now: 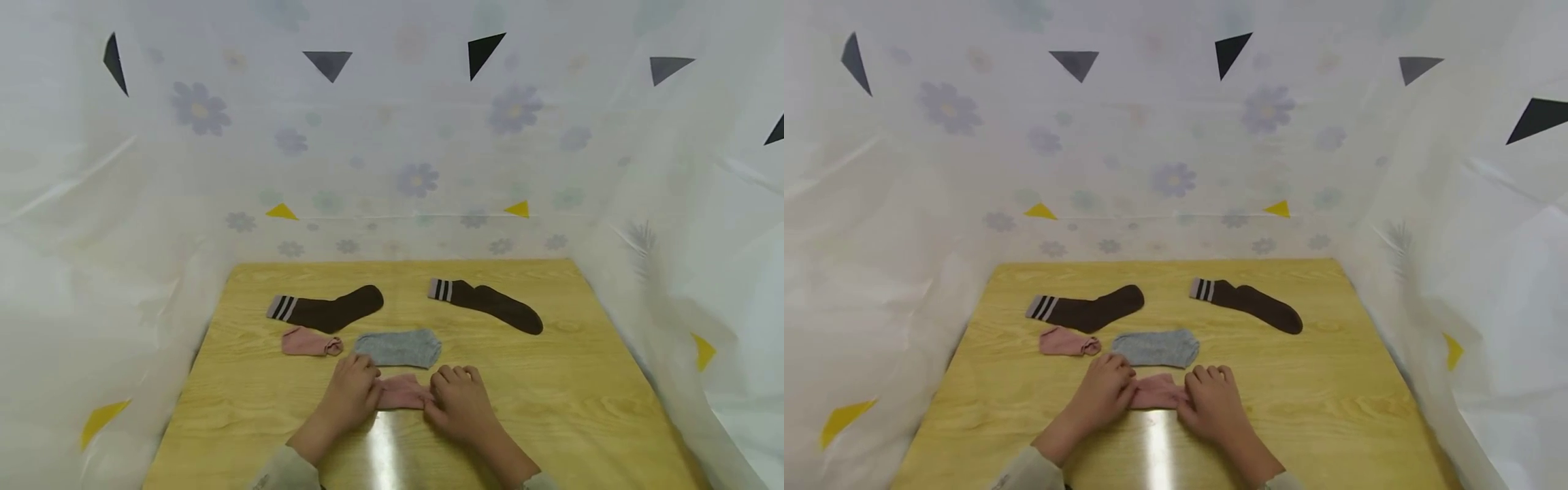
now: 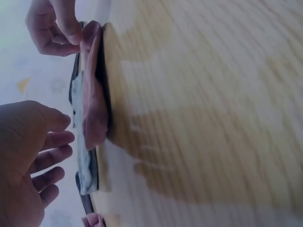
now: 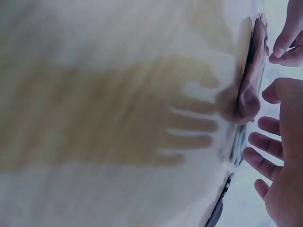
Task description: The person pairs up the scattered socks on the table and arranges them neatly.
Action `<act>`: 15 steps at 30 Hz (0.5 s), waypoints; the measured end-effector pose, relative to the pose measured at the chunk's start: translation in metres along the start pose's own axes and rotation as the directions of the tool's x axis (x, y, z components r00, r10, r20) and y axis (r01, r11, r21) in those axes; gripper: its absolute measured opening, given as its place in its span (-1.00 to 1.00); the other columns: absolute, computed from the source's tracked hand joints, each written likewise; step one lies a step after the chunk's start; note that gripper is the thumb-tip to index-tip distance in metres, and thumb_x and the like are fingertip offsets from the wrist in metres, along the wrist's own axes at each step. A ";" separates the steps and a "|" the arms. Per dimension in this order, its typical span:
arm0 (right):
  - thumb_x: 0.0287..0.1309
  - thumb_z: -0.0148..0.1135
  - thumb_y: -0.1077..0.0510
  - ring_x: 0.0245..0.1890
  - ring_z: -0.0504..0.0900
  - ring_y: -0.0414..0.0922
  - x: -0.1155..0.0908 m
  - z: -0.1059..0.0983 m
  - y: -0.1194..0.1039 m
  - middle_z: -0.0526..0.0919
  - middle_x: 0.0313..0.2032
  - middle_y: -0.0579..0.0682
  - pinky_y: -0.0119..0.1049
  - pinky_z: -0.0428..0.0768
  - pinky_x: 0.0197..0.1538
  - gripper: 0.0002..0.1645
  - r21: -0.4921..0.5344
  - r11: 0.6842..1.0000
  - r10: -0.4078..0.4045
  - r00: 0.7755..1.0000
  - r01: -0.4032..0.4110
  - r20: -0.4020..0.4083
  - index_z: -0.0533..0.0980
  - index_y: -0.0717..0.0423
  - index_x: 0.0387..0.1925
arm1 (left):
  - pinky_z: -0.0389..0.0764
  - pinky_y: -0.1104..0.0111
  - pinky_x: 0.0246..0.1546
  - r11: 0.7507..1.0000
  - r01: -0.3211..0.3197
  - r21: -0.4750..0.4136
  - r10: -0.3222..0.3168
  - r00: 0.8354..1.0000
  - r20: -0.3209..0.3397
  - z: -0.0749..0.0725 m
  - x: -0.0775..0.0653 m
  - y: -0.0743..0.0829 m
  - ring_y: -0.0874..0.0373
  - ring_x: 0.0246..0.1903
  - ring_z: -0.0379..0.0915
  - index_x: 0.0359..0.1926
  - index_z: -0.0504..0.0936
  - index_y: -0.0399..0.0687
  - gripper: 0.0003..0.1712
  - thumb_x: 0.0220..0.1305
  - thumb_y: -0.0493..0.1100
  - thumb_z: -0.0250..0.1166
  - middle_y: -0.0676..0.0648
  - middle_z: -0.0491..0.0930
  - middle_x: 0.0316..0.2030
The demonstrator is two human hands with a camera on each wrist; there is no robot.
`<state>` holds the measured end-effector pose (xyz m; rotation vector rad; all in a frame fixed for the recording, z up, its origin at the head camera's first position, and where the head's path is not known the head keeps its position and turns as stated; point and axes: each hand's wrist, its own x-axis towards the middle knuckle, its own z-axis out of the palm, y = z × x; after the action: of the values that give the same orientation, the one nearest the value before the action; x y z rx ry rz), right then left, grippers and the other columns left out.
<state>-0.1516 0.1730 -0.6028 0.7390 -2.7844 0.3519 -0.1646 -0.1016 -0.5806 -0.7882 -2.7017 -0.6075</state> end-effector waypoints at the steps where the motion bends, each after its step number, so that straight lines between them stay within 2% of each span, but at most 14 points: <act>1: 0.20 0.37 -0.17 -0.19 0.58 -0.10 0.002 0.000 0.000 0.63 -0.21 -0.19 0.11 0.52 0.14 -0.76 -0.002 1.000 -0.009 1.000 0.009 -0.006 0.57 -0.18 -0.24 | 0.52 0.07 -0.08 1.000 0.009 0.001 -0.009 1.000 0.007 -0.003 0.000 -0.001 0.00 -0.14 0.51 -0.26 0.80 -0.10 -0.92 0.35 -0.19 0.43 0.00 0.64 -0.25; 7: 0.21 0.37 -0.14 -0.19 0.58 -0.08 0.017 0.000 -0.005 0.60 -0.21 -0.19 0.10 0.53 0.15 -0.78 -0.020 0.997 -0.075 0.996 0.075 -0.039 0.57 -0.17 -0.24 | 0.56 -0.02 0.02 0.998 0.057 0.017 -0.058 0.998 0.022 -0.016 -0.003 -0.011 -0.07 -0.11 0.51 -0.24 0.80 -0.14 -0.89 0.34 -0.17 0.45 -0.06 0.66 -0.23; 15: 0.12 0.43 -0.08 -0.20 0.59 -0.06 0.036 0.001 -0.014 0.62 -0.24 -0.15 0.09 0.53 0.10 -0.79 -0.016 0.987 -0.161 0.976 0.160 -0.145 0.55 -0.14 -0.34 | 0.54 -0.09 0.08 0.998 0.051 0.041 -0.050 0.998 -0.030 -0.020 -0.009 -0.031 -0.13 -0.10 0.53 -0.25 0.80 -0.19 -0.86 0.24 -0.20 0.52 -0.12 0.67 -0.23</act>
<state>-0.1752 0.1446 -0.5911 0.8926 -2.5684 0.3534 -0.1720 -0.1385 -0.5755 -0.6971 -2.7062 -0.5669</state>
